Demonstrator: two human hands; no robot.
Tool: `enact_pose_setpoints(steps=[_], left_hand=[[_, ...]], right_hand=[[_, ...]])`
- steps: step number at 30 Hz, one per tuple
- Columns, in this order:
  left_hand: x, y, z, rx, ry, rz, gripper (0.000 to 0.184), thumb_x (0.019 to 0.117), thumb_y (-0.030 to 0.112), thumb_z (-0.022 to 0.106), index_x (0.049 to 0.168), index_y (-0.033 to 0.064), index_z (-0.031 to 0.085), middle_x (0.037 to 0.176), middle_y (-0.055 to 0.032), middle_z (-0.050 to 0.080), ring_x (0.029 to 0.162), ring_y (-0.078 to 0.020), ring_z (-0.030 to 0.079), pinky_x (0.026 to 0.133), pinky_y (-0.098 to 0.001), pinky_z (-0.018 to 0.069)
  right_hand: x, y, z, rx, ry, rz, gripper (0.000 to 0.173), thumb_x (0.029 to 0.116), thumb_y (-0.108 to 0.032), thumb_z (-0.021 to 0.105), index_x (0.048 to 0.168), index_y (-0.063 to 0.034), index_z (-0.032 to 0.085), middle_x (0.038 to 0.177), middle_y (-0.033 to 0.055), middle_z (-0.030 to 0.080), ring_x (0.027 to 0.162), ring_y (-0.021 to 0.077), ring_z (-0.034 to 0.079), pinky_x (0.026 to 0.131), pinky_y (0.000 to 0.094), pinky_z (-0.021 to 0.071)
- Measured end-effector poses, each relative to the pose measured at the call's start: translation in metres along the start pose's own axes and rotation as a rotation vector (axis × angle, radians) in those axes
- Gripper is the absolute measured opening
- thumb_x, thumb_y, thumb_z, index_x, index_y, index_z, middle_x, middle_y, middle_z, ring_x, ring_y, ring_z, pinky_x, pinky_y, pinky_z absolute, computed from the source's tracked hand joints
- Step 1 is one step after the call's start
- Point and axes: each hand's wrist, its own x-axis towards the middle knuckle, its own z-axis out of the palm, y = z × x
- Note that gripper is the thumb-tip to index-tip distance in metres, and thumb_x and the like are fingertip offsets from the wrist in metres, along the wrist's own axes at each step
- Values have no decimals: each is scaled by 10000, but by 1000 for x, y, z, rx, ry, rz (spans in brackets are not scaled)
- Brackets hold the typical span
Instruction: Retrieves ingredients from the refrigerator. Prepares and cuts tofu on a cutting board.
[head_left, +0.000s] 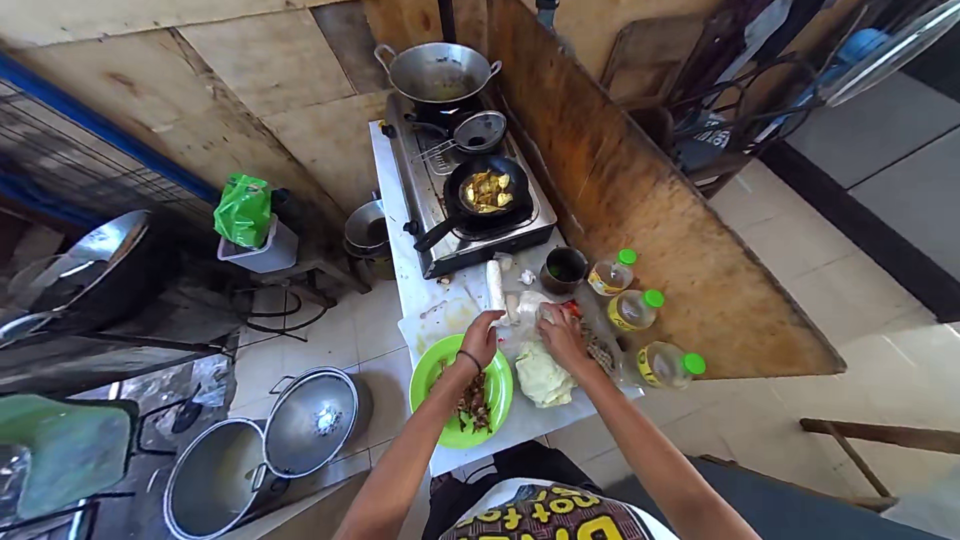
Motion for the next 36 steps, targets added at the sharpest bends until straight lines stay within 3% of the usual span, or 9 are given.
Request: enact_pose_setpoints(steps=[4, 11, 13, 16, 21, 23, 27, 33, 36], left_hand=[[59, 9, 4, 209, -155, -86, 540, 972, -66, 528, 1501, 19, 468, 1551, -211, 455, 1465, -396, 389, 1192, -546, 343], [71, -3, 5, 55, -67, -132, 645, 920, 16, 673, 1517, -20, 430, 1531, -253, 458, 1449, -391, 406, 1223, -466, 314], [59, 2, 7, 41, -38, -132, 619, 951, 70, 664, 1497, -83, 414, 1518, -305, 443, 1448, -402, 408, 1224, -456, 316], [35, 18, 3, -73, 71, -47, 663, 916, 39, 693, 1500, -83, 405, 1535, -278, 439, 1447, -369, 417, 1221, -426, 325], [-18, 39, -9, -165, 284, 269, 898, 789, 159, 819, 1534, -65, 371, 1608, -244, 357, 1492, -357, 355, 1189, -522, 357], [-48, 52, -24, -138, 316, 311, 942, 761, 247, 847, 1531, -49, 393, 1617, -219, 357, 1499, -353, 346, 1162, -575, 364], [-144, 50, -57, -34, 410, 349, 906, 698, 215, 898, 1476, -14, 494, 1509, -221, 499, 1409, -373, 460, 1100, -598, 416], [-372, 30, -68, 86, 624, -13, 933, 501, 155, 942, 1359, 23, 600, 1349, -218, 600, 1306, -449, 497, 959, -688, 426], [-496, 13, -38, 47, 783, -205, 824, 502, 152, 946, 1258, 5, 654, 1303, -244, 613, 1275, -483, 505, 945, -710, 420]], right_hand=[[18, 10, -7, 58, 89, -79, 241, 1048, -119, 517, 1151, -33, 717, 1353, 150, 654, 1393, 383, 496, 1078, 641, 388], [59, 9, -13, 192, 122, -82, 364, 1091, -168, 411, 1140, 87, 667, 1114, 258, 692, 1157, 450, 612, 1002, 611, 429], [62, 9, -10, 209, 275, -163, 400, 1084, -175, 430, 1027, 118, 696, 961, 277, 705, 1004, 461, 675, 915, 607, 496], [58, 1, -24, 190, 548, -355, 415, 1041, -180, 494, 767, 80, 665, 722, 219, 640, 756, 413, 666, 699, 562, 511], [22, -50, -80, 61, 677, -705, 494, 1064, -263, 497, 627, -34, 520, 585, 120, 524, 617, 302, 557, 618, 432, 431], [6, -84, -90, 70, 647, -845, 493, 1066, -273, 499, 624, -55, 500, 574, 103, 500, 608, 282, 534, 637, 408, 424], [-30, -164, -69, 202, 447, -1113, 500, 1074, -302, 481, 626, -79, 483, 573, 84, 480, 616, 260, 525, 667, 397, 432], [-119, -305, 33, 437, 2, -1514, 488, 1080, -297, 487, 641, -84, 487, 581, 73, 477, 623, 231, 516, 673, 367, 423], [-187, -378, 106, 547, -241, -1715, 518, 1092, -323, 474, 640, -70, 489, 569, 76, 468, 604, 222, 510, 657, 359, 433]])
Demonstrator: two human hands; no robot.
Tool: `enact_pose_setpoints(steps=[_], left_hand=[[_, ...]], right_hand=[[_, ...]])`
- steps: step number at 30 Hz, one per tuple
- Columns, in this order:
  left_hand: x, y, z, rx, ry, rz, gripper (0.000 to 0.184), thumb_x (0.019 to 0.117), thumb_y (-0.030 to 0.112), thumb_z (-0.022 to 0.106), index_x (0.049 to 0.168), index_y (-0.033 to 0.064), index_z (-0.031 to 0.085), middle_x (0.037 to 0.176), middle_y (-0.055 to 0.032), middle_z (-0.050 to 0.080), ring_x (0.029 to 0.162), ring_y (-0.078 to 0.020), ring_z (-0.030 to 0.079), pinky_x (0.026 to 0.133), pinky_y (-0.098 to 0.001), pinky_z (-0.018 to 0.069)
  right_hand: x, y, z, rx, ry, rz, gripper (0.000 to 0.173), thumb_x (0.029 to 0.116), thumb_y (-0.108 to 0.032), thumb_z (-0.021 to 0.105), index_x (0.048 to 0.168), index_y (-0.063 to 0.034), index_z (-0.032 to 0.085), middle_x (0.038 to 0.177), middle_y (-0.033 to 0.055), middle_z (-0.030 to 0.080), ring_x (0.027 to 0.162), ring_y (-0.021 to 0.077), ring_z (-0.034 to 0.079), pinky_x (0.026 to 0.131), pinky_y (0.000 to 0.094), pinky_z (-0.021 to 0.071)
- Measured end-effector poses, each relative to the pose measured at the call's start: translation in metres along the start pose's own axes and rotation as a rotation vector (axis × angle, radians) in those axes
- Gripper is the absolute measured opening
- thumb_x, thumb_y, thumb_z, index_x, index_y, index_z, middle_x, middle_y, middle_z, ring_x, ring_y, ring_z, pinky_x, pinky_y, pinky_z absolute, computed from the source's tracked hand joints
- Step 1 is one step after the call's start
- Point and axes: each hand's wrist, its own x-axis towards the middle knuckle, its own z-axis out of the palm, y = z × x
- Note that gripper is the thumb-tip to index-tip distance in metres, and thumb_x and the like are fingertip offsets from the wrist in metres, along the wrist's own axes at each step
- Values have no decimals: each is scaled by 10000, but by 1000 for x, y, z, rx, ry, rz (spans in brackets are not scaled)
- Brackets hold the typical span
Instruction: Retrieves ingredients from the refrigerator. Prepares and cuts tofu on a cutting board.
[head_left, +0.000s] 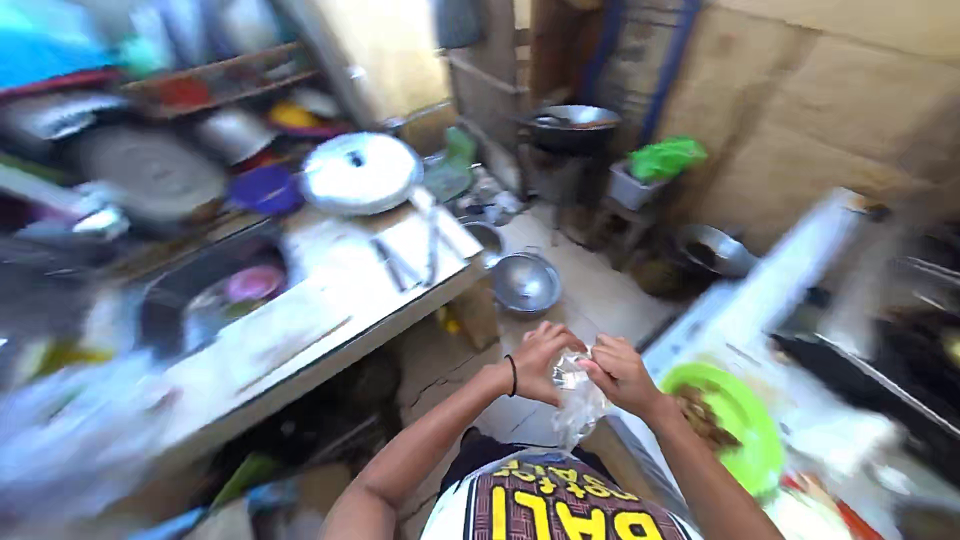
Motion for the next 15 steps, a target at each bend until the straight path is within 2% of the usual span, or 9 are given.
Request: enact_pose_setpoints(steps=[2, 5, 8, 11, 13, 15], left_hand=[[-71, -23, -34, 17, 106, -119, 767, 524, 148, 942, 1225, -5, 671, 1271, -248, 617, 1238, -485, 517, 921, -704, 427], [-163, -51, -79, 62, 247, -293, 736, 560, 104, 905, 1250, -8, 673, 1286, -238, 609, 1232, -473, 520, 929, -693, 430], [-228, -76, -121, 135, 352, -479, 685, 605, 46, 860, 1261, 6, 667, 1319, -227, 591, 1282, -467, 488, 958, -702, 409], [-262, -109, -167, 201, 412, -637, 564, 719, -42, 780, 1268, 9, 664, 1346, -242, 572, 1324, -467, 465, 981, -708, 404], [-270, -137, -193, 246, 454, -704, 444, 834, -45, 688, 1273, 17, 670, 1360, -245, 573, 1338, -459, 468, 985, -684, 418], [-269, -159, -216, 264, 494, -753, 408, 903, -26, 637, 1306, 31, 655, 1404, -237, 552, 1368, -451, 451, 981, -676, 424]], right_hand=[[38, -12, 72, 154, -85, -91, 518, 1080, -312, 486, 630, -57, 508, 560, 81, 486, 597, 219, 523, 646, 352, 441], [88, -31, 175, 357, -192, -220, 506, 1082, -284, 491, 637, -44, 520, 568, 88, 496, 612, 227, 531, 659, 360, 448], [135, -46, 263, 454, -298, -301, 487, 1070, -259, 506, 647, -22, 553, 582, 103, 523, 628, 258, 548, 675, 405, 454], [177, -49, 338, 438, -341, -348, 488, 1066, -258, 517, 655, -2, 577, 587, 120, 541, 623, 295, 566, 664, 457, 466], [200, -43, 377, 394, -315, -374, 484, 1060, -263, 532, 653, -7, 582, 585, 120, 549, 618, 301, 571, 664, 467, 468], [221, -32, 406, 327, -245, -420, 475, 1057, -265, 544, 657, -13, 589, 593, 119, 564, 625, 306, 585, 668, 473, 479]])
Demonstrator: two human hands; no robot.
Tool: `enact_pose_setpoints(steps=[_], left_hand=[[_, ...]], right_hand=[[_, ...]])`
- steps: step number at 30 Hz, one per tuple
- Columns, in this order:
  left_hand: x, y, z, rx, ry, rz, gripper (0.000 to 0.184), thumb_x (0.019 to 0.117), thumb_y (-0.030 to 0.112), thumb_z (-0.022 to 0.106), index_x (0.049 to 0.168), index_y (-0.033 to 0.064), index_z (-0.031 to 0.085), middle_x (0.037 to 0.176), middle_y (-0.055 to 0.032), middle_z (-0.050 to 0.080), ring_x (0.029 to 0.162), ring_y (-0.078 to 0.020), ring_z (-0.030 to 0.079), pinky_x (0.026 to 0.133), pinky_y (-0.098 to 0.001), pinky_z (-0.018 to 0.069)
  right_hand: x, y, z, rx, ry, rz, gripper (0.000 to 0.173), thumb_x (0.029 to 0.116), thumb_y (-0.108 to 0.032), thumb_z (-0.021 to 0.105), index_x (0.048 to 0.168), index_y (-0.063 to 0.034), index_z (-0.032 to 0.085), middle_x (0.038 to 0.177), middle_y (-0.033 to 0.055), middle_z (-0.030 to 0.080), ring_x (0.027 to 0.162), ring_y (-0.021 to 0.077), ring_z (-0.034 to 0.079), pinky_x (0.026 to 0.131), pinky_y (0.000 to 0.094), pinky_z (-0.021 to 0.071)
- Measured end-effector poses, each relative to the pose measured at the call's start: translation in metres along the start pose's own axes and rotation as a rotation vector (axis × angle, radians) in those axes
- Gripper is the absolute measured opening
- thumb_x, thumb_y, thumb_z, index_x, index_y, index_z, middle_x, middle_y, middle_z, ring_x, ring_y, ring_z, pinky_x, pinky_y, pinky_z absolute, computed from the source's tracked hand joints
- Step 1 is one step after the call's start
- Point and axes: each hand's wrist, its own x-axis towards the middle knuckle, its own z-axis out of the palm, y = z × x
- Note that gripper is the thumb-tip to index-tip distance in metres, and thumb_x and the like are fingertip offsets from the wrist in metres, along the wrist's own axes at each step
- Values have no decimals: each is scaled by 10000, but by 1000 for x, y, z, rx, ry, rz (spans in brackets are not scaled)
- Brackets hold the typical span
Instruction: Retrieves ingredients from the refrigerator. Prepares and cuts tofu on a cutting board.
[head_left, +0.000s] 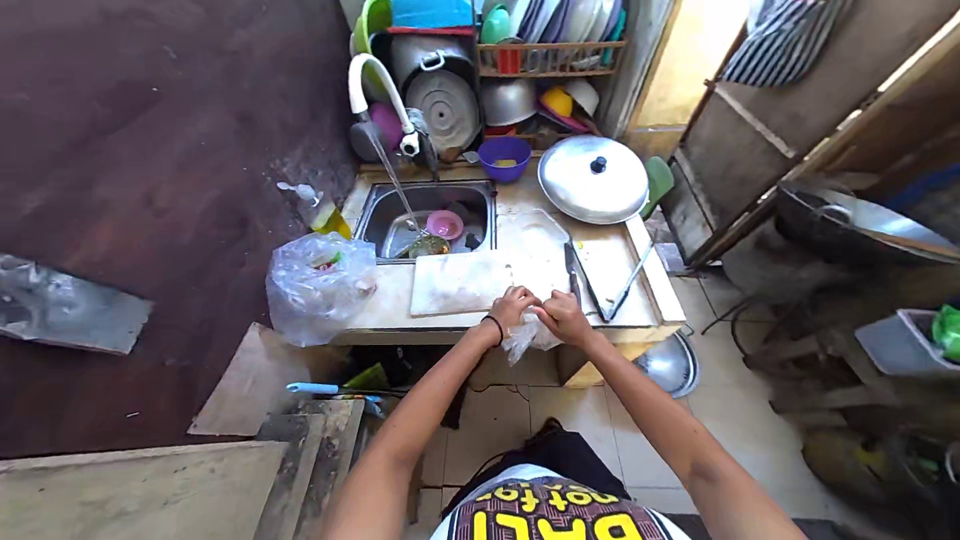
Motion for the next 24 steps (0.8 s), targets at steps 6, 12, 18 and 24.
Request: enact_pose_setpoints(steps=[6, 12, 18, 24], left_hand=[[57, -48, 3, 74, 93, 11, 324, 1030, 21, 478, 1294, 22, 666, 1426, -214, 577, 1419, -427, 444, 1045, -631, 427], [55, -96, 10, -93, -10, 141, 642, 822, 117, 729, 1418, -23, 534, 1473, -201, 542, 1439, -401, 427, 1107, -618, 401], [87, -105, 8, -21, -8, 201, 655, 853, 447, 759, 1404, 117, 626, 1246, -208, 647, 1256, -456, 535, 902, -661, 463], [94, -116, 27, -97, 186, 379, 364, 914, 492, 675, 1093, 199, 796, 1086, -189, 663, 1208, -396, 573, 887, -572, 478]], right_hand=[[11, 65, 37, -163, -11, -39, 428, 1029, -274, 579, 683, -25, 609, 656, 137, 610, 689, 344, 631, 645, 483, 505], [-18, 75, 14, -5, -252, 544, 759, 882, -480, 765, 1389, 48, 567, 1343, 301, 589, 1226, 478, 586, 938, 654, 505], [-16, 90, 27, 102, -307, 568, 563, 828, -334, 817, 1346, -152, 692, 1319, 243, 614, 1213, 497, 566, 888, 705, 458], [-28, 112, 35, 140, -147, 329, 187, 925, -248, 670, 1050, -327, 785, 1125, 112, 664, 1150, 312, 603, 909, 522, 459]])
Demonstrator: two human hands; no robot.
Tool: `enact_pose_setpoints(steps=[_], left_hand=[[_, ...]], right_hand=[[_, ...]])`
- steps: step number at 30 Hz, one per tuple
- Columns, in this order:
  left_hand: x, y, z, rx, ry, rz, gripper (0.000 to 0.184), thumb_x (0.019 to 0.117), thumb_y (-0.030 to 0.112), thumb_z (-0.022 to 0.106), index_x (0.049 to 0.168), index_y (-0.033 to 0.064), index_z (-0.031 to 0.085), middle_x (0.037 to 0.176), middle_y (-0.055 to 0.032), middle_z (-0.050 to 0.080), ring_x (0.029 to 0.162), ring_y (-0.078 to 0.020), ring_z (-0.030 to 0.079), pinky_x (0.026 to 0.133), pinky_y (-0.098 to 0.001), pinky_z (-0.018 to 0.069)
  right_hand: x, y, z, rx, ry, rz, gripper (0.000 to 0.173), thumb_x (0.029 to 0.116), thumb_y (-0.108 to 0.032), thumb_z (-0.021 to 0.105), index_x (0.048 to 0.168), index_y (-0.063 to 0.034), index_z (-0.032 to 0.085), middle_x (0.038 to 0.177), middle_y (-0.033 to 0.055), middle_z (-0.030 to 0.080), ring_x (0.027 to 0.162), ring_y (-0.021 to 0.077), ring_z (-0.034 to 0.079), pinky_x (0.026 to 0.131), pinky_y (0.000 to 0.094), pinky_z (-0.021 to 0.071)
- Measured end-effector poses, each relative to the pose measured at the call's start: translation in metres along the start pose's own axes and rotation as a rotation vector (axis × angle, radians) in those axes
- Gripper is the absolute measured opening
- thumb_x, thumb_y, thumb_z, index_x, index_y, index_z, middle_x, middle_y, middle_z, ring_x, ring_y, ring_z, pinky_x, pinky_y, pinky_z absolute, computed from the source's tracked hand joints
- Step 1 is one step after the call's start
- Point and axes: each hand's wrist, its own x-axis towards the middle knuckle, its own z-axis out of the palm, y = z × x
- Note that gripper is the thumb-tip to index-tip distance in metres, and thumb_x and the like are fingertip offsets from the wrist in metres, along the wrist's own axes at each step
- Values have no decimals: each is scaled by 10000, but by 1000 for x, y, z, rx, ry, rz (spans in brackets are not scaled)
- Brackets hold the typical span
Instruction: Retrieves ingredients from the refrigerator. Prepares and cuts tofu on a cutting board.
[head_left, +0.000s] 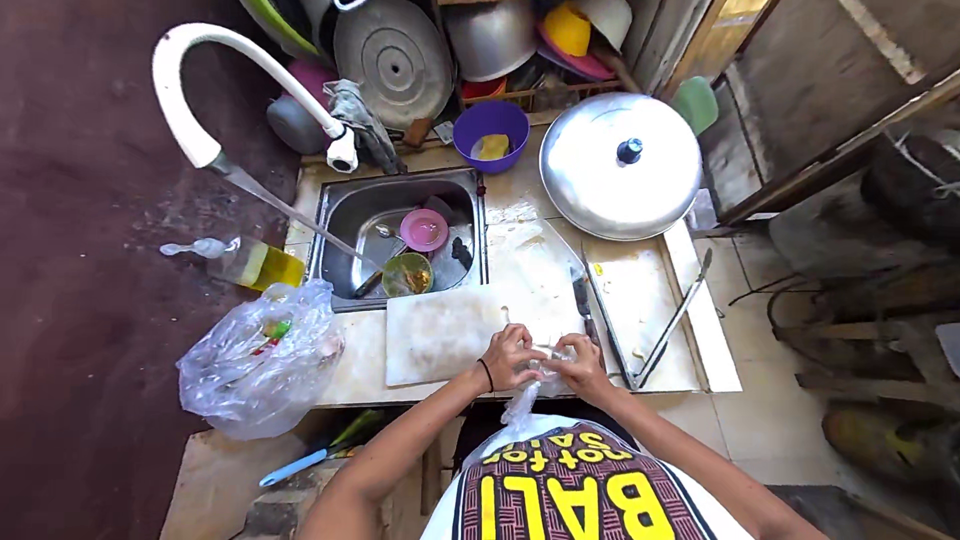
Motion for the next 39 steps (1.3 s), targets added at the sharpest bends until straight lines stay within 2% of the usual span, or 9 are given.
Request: enact_pose_setpoints(steps=[8, 10, 14, 17, 21, 25, 31, 35, 39], left_hand=[[10, -13, -3, 180, -119, 253, 275, 985, 342, 622, 835, 162, 766, 1158, -154, 705, 1359, -421, 503, 1060, -568, 419], [18, -19, -9, 204, -162, 337, 252, 979, 308, 636, 823, 151, 756, 1226, -152, 703, 1368, -415, 508, 1080, -570, 425], [32, -30, -16, 112, -218, 405, 202, 978, 217, 640, 927, 56, 750, 1175, -145, 736, 1267, -342, 627, 1037, -606, 456], [43, -37, -17, 82, -229, 433, 230, 990, 240, 609, 963, 47, 732, 1095, -123, 750, 1183, -295, 674, 971, -543, 499], [47, -38, -16, 36, -305, 405, 272, 1010, 253, 580, 994, 28, 731, 1143, -133, 744, 1232, -299, 651, 990, -553, 487], [47, -36, -9, 16, -284, 403, 273, 1011, 279, 590, 1047, 54, 739, 1154, -108, 746, 1230, -265, 654, 1002, -535, 477], [53, -27, -23, -118, -303, 282, 359, 1019, 318, 539, 1206, 81, 732, 1115, -119, 734, 1237, -337, 614, 947, -594, 444], [59, -12, -37, -220, -326, 223, 446, 1028, 422, 470, 1171, 117, 762, 1096, -179, 680, 1234, -394, 564, 960, -624, 414], [76, -7, -40, -94, -378, 335, 558, 1048, 538, 386, 948, 132, 756, 1013, -174, 674, 1228, -423, 564, 969, -621, 426]], right_hand=[[16, 2, -7, -298, -101, -220, 188, 931, -171, 613, 986, -281, 755, 1146, 39, 721, 1177, 304, 620, 927, 478, 459], [23, 0, -10, -355, -132, -277, 182, 906, -115, 616, 918, -246, 741, 1199, -13, 742, 1201, 264, 623, 929, 449, 451], [36, -7, -12, -361, -167, -242, 177, 882, -45, 620, 883, -197, 710, 1022, -23, 762, 1194, 256, 641, 947, 477, 456], [43, -6, -12, -337, -188, -196, 153, 881, -32, 602, 866, -152, 696, 911, 13, 745, 1096, 290, 670, 911, 507, 468], [41, -6, -13, -388, -246, -183, 111, 894, -56, 592, 849, -131, 661, 796, 32, 687, 977, 285, 674, 882, 473, 473], [33, -3, -11, -414, -170, -259, 216, 995, -171, 505, 808, -134, 605, 675, 20, 608, 812, 246, 633, 843, 397, 438], [46, -5, -27, -484, 8, -408, 288, 1082, -260, 440, 841, -176, 573, 695, -7, 569, 792, 200, 559, 872, 324, 387], [54, -16, -31, -522, 128, -400, 339, 1108, -319, 406, 851, -179, 576, 674, -9, 515, 779, 182, 531, 910, 300, 362], [55, -18, -35, -496, 132, -423, 303, 1090, -258, 434, 844, -167, 586, 659, -9, 506, 760, 175, 521, 896, 298, 358]])
